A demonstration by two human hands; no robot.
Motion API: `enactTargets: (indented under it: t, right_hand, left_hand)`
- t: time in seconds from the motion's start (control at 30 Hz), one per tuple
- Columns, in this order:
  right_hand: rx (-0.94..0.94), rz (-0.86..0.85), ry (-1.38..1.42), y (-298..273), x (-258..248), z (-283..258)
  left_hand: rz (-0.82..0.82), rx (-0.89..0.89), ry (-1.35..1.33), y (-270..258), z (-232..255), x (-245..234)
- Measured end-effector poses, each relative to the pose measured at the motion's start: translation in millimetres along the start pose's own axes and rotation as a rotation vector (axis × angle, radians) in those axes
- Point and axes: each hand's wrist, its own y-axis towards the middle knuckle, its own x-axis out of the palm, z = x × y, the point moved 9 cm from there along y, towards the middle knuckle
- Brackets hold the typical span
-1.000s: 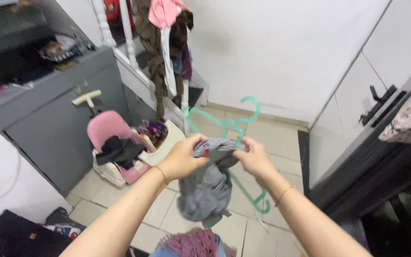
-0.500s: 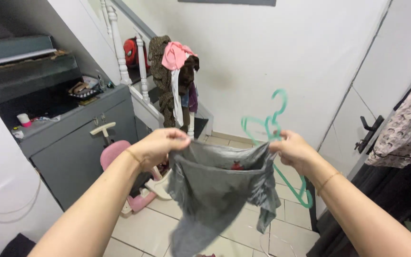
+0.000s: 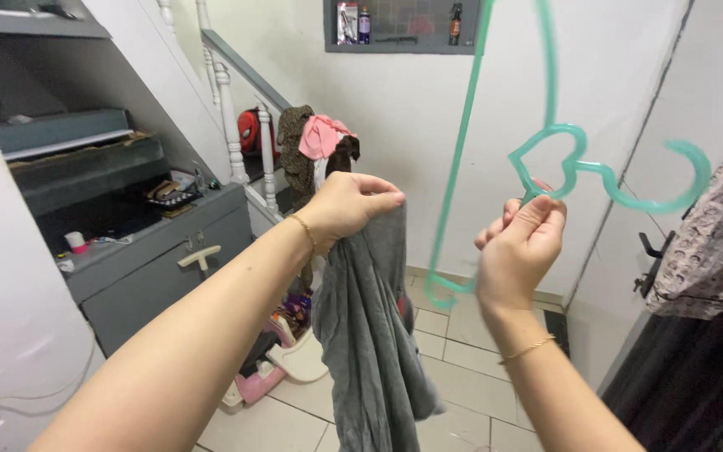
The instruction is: Hanging several pieces of clothing on a rod using hangers.
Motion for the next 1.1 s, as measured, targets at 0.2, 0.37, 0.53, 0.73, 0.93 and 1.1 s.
enactTargets:
  t: [0.2,0.37,0.53,0.73,0.93,1.1]
  right_hand:
    - [-0.105,0.050,0.351,-48.8,41.2,32.2]
    - [0.019,-0.094,0.257,-93.1,55.5,98.1]
    - [0.158,-0.234,-0.296,-104.1,46.6,100.5]
    - [-0.236,-0.403,-0.478,-85.5,55.0,40.8]
    - [-0.111,-0.485,-0.733,-59.4,46.4,39.6]
    - [0.138,-0.384,0.031,-44.8,35.0,44.5]
  left_hand:
    - [-0.037,0.090,0.021,-1.3,21.7,-21.3]
    - [0.078,0.134,0.028,-14.8,21.4,-86.5]
    - [0.302,0.123,0.140,-46.2,4.5,-162.8]
    - [0.554,-0.164,0.830,-109.1,5.3,-180.6]
    - [0.437,-0.365,0.584,-55.8,-110.4,-198.4]
    - [0.248,-0.303,-0.231,-53.3,-47.0,-107.6]
